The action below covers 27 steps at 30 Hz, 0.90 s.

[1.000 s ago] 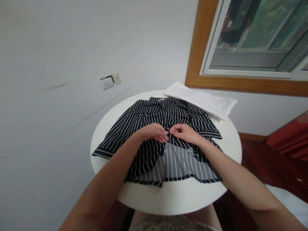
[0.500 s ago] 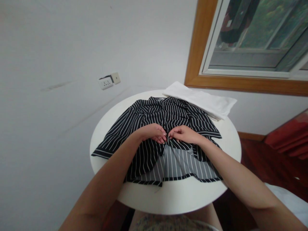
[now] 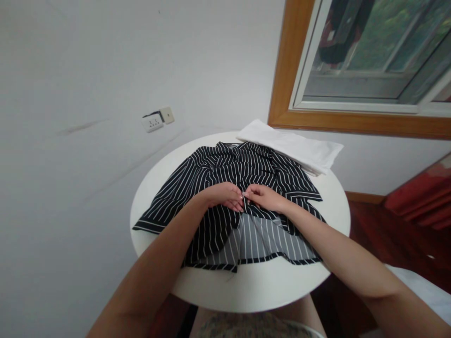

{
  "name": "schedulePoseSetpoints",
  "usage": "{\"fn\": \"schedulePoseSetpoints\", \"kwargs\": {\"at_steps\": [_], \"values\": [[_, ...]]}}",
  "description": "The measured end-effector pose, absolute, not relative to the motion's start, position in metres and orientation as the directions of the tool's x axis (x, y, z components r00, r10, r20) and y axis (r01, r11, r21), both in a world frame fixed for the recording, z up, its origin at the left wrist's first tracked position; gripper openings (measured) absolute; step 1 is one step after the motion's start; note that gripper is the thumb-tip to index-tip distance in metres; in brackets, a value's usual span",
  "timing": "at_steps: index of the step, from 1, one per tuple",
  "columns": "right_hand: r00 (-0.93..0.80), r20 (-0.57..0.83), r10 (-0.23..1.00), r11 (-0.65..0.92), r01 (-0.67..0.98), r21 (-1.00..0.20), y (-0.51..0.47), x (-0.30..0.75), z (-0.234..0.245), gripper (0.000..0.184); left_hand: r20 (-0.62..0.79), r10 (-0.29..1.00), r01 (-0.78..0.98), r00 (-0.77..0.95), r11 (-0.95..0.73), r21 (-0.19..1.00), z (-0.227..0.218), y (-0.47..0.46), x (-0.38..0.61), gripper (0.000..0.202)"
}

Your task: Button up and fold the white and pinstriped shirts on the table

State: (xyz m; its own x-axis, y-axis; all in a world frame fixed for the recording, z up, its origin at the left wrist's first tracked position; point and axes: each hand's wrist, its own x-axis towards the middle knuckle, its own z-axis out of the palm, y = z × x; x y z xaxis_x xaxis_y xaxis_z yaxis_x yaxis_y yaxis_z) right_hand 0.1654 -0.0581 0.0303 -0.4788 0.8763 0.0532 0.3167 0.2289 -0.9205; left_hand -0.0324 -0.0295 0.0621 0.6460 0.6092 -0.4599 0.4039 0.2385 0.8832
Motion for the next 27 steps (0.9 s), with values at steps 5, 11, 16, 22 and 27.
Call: {"fn": "schedulePoseSetpoints", "kwargs": {"at_steps": [5, 11, 16, 22, 27], "values": [[-0.453, 0.218, 0.864, 0.448, 0.498, -0.742, -0.062, 0.159, 0.030, 0.025, -0.451, 0.590, 0.382, 0.669, 0.247, 0.891, 0.061, -0.029, -0.033, 0.022], [-0.394, 0.268, 0.879, 0.471, 0.640, -0.607, -0.064, 0.155, 0.022, 0.026, -0.457, 0.508, 0.373, 0.730, 0.264, 0.889, 0.060, -0.027, -0.036, 0.028], [-0.358, 0.273, 0.893, 0.444, 0.597, -0.668, -0.059, 0.154, 0.015, 0.026, -0.468, 0.525, 0.429, 0.711, 0.203, 0.880, 0.065, -0.031, -0.033, 0.029], [-0.338, 0.304, 0.891, 0.446, 0.521, -0.728, -0.060, 0.154, 0.017, 0.017, -0.478, 0.541, 0.452, 0.692, 0.192, 0.871, 0.068, -0.032, -0.033, 0.036], [-0.341, 0.289, 0.895, 0.430, 0.478, -0.766, -0.058, 0.155, 0.016, 0.025, -0.470, 0.598, 0.462, 0.649, 0.182, 0.868, 0.063, -0.032, -0.029, 0.035]]}}
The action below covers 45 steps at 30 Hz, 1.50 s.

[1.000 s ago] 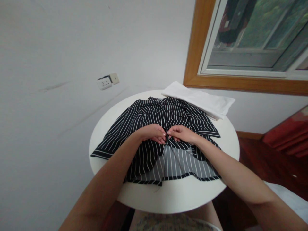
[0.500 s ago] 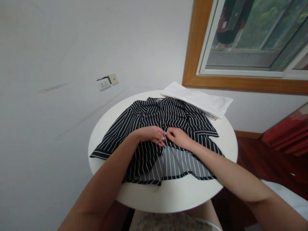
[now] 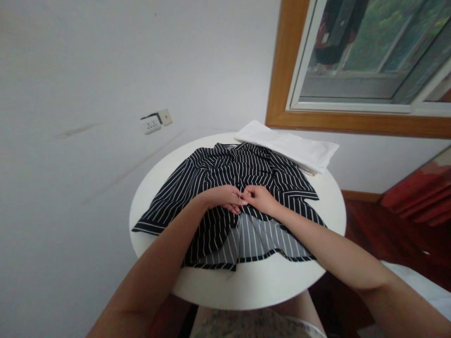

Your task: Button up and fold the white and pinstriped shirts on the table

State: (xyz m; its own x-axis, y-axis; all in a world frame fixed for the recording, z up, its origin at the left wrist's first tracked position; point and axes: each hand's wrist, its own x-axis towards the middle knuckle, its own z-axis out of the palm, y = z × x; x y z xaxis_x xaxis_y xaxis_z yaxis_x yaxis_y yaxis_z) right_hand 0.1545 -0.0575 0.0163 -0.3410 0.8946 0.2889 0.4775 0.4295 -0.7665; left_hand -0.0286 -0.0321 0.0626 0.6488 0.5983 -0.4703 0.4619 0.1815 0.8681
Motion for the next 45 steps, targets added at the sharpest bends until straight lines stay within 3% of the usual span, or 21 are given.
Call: {"fn": "schedulePoseSetpoints", "kwargs": {"at_steps": [5, 11, 23, 33, 38, 45], "values": [[-0.417, 0.163, 0.894, 0.350, 0.423, -0.836, -0.051, 0.159, 0.018, 0.039, -0.441, 0.646, 0.436, 0.623, 0.181, 0.881, 0.059, -0.031, -0.027, 0.026], [-0.410, 0.119, 0.904, 0.295, 0.399, -0.868, -0.053, 0.161, 0.023, 0.043, -0.373, 0.713, 0.465, 0.594, 0.074, 0.882, 0.063, -0.027, -0.032, 0.022], [-0.406, 0.230, 0.885, 0.414, 0.458, -0.786, -0.058, 0.157, 0.024, 0.033, -0.333, 0.761, 0.541, 0.557, -0.028, 0.841, 0.058, -0.024, -0.032, 0.018], [-0.429, 0.328, 0.842, 0.523, 0.500, -0.690, -0.058, 0.159, 0.028, 0.032, -0.367, 0.747, 0.466, 0.553, 0.088, 0.880, 0.059, -0.023, -0.030, 0.015], [-0.372, 0.360, 0.856, 0.511, 0.495, -0.703, -0.055, 0.160, 0.026, 0.029, -0.391, 0.679, 0.358, 0.622, 0.197, 0.912, 0.061, -0.021, -0.036, 0.020], [-0.322, 0.296, 0.899, 0.424, 0.473, -0.773, -0.051, 0.162, 0.021, 0.032, -0.372, 0.672, 0.348, 0.640, 0.178, 0.920, 0.065, -0.026, -0.035, 0.018]]}}
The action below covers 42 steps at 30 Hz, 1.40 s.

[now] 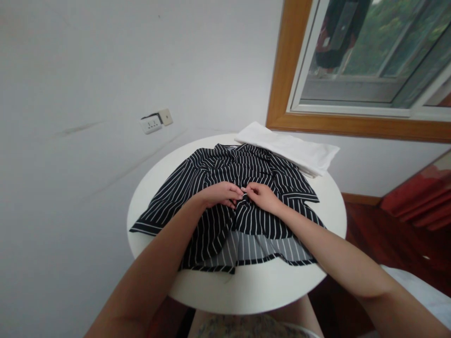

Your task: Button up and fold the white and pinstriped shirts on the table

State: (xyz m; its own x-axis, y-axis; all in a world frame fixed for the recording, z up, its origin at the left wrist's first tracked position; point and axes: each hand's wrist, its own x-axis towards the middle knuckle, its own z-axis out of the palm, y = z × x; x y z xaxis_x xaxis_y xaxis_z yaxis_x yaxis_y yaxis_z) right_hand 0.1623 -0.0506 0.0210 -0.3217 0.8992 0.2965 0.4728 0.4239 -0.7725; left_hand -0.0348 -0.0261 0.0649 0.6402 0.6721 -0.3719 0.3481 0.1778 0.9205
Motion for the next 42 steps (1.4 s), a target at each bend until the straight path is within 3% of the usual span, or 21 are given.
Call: {"fn": "schedulePoseSetpoints", "kwargs": {"at_steps": [5, 9, 15, 24, 33, 42], "values": [[-0.356, 0.128, 0.926, 0.264, 0.365, -0.893, -0.055, 0.163, 0.029, 0.052, -0.374, 0.706, 0.356, 0.602, 0.181, 0.917, 0.065, -0.025, -0.036, 0.016], [-0.445, 0.023, 0.895, 0.180, 0.314, -0.932, -0.056, 0.165, 0.031, 0.054, -0.368, 0.730, 0.389, 0.576, 0.152, 0.909, 0.066, -0.023, -0.038, 0.017], [-0.454, 0.116, 0.884, 0.280, 0.314, -0.907, -0.056, 0.163, 0.026, 0.044, -0.358, 0.699, 0.427, 0.619, 0.083, 0.900, 0.065, -0.022, -0.039, 0.023], [-0.458, 0.159, 0.874, 0.277, 0.203, -0.939, -0.060, 0.155, 0.024, 0.045, -0.414, 0.644, 0.551, 0.643, -0.014, 0.834, 0.067, -0.023, -0.042, 0.023], [-0.494, 0.089, 0.865, 0.218, 0.208, -0.954, -0.057, 0.158, 0.023, 0.046, -0.399, 0.618, 0.547, 0.677, -0.059, 0.835, 0.069, -0.024, -0.044, 0.032], [-0.511, 0.053, 0.858, 0.187, 0.215, -0.959, -0.056, 0.158, 0.024, 0.043, -0.391, 0.620, 0.562, 0.680, -0.098, 0.822, 0.065, -0.022, -0.043, 0.026]]}}
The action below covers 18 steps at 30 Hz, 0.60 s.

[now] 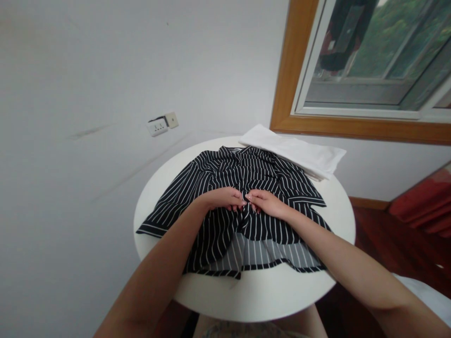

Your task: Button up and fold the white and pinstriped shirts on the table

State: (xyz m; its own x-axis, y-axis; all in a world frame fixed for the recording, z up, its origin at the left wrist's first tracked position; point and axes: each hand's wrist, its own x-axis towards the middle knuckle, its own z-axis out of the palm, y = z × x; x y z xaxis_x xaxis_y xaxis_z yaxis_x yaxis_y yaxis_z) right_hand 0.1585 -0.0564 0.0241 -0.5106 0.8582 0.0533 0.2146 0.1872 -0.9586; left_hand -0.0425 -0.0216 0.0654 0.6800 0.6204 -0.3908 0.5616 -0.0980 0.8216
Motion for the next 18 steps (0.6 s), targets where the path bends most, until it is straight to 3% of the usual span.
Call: {"fn": "schedulePoseSetpoints", "kwargs": {"at_steps": [5, 9, 14, 18], "values": [[-0.544, 0.052, 0.837, 0.229, 0.263, -0.937, -0.055, 0.165, 0.026, 0.038, -0.337, 0.731, 0.573, 0.593, -0.090, 0.814, 0.060, -0.020, -0.041, 0.016], [-0.655, 0.088, 0.750, 0.383, 0.323, -0.865, -0.058, 0.179, 0.038, 0.040, -0.190, 0.882, 0.689, 0.430, -0.185, 0.700, 0.052, -0.016, -0.040, 0.011], [-0.776, 0.053, 0.629, 0.627, 0.465, -0.625, -0.066, 0.190, 0.056, 0.061, 0.015, 0.910, 0.769, 0.414, -0.359, 0.528, 0.045, -0.010, -0.031, 0.014], [-0.702, 0.076, 0.709, 0.651, 0.609, -0.453, -0.065, 0.192, 0.042, 0.063, 0.143, 0.914, 0.808, 0.380, -0.403, 0.431, 0.036, 0.001, -0.024, 0.017]]}}
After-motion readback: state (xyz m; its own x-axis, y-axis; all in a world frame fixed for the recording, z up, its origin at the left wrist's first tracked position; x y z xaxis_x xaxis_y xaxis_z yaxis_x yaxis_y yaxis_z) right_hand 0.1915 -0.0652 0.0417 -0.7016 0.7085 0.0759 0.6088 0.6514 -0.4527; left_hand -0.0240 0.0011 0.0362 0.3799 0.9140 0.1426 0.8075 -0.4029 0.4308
